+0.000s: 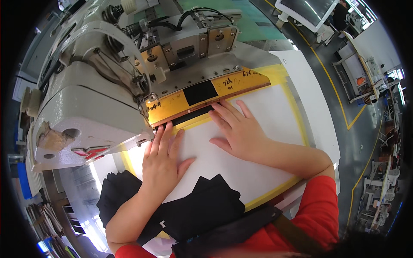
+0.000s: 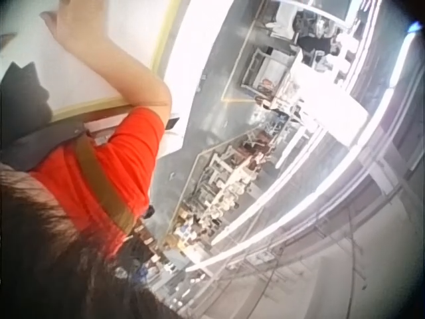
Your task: Sewing black fabric or leather pieces using an industrial sewing machine.
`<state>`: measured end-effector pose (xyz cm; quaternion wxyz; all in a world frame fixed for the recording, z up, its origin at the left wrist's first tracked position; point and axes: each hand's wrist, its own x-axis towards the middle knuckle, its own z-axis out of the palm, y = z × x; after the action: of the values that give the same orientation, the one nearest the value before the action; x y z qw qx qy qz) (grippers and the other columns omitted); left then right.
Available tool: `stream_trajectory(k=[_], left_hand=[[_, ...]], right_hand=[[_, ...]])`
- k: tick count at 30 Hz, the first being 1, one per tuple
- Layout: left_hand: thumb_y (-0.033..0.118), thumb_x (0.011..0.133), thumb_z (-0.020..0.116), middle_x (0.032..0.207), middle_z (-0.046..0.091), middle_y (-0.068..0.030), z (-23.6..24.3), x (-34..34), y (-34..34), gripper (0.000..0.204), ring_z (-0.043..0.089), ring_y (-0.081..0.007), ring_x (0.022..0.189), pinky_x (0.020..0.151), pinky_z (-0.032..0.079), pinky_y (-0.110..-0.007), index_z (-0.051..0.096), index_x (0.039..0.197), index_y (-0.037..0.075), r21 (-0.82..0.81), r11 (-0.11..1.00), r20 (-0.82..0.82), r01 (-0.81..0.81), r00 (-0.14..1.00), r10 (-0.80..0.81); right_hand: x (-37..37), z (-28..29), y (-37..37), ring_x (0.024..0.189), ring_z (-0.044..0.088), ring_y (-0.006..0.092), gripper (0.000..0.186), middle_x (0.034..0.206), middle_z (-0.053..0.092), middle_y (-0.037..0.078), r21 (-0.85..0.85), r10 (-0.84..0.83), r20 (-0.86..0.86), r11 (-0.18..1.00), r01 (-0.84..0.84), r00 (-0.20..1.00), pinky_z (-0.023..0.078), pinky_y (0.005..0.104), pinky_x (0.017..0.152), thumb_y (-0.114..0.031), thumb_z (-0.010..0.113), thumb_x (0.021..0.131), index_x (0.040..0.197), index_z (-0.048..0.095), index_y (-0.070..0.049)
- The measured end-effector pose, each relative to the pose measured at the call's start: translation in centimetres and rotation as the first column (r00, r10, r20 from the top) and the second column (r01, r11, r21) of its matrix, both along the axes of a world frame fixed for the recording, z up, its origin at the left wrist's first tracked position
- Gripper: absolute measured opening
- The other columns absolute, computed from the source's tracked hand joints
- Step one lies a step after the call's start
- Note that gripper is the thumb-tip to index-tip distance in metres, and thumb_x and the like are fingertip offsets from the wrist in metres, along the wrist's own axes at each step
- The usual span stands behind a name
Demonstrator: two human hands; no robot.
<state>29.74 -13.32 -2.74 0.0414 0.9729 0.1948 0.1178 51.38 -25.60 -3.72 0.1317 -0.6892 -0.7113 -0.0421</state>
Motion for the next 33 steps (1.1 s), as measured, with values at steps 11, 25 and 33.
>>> stream_trajectory(k=[11,25,33], left_hand=[[0.048,0.084,0.064,0.143,0.043,-0.0189,-0.3,-0.2,-0.4,0.066,0.053,-0.0331,0.113,0.098,0.042,-0.043,0.052,0.134,0.007,0.068,0.998,-0.001,0.010,1.000,-0.010],[0.045,0.082,0.067,0.135,0.048,-0.0200,-0.1,0.2,-0.4,0.064,0.052,-0.0387,0.122,0.093,0.046,-0.043,0.053,0.129,0.003,0.049,0.999,-0.021,0.010,1.000,-0.009],[0.028,0.080,0.072,0.116,0.058,-0.0138,3.2,-1.1,-1.9,0.045,0.060,-0.0319,0.101,0.084,0.047,-0.040,0.060,0.115,0.004,-0.218,0.969,0.019,0.117,0.993,-0.116]], right_hand=[[-0.4,0.0,-0.2,0.127,0.046,0.0363,0.064,0.133,0.048,0.021,0.015,-0.010,0.025,1.000,0.010,1.000,0.034,0.0487,0.108,-0.034,0.070,0.083,0.127,0.051,0.008],[-2.5,1.4,-1.9,0.123,0.050,0.0318,0.057,0.130,0.051,0.019,-0.030,0.102,0.122,0.995,-0.099,0.987,0.036,0.0467,0.105,-0.038,0.064,0.087,0.123,0.054,0.005],[-7.2,1.0,-5.1,0.085,0.054,0.0203,0.031,0.094,0.054,0.007,-0.105,0.514,-0.324,0.815,-0.570,0.794,0.046,0.0338,0.075,-0.032,0.066,0.084,0.101,0.060,-0.007]])
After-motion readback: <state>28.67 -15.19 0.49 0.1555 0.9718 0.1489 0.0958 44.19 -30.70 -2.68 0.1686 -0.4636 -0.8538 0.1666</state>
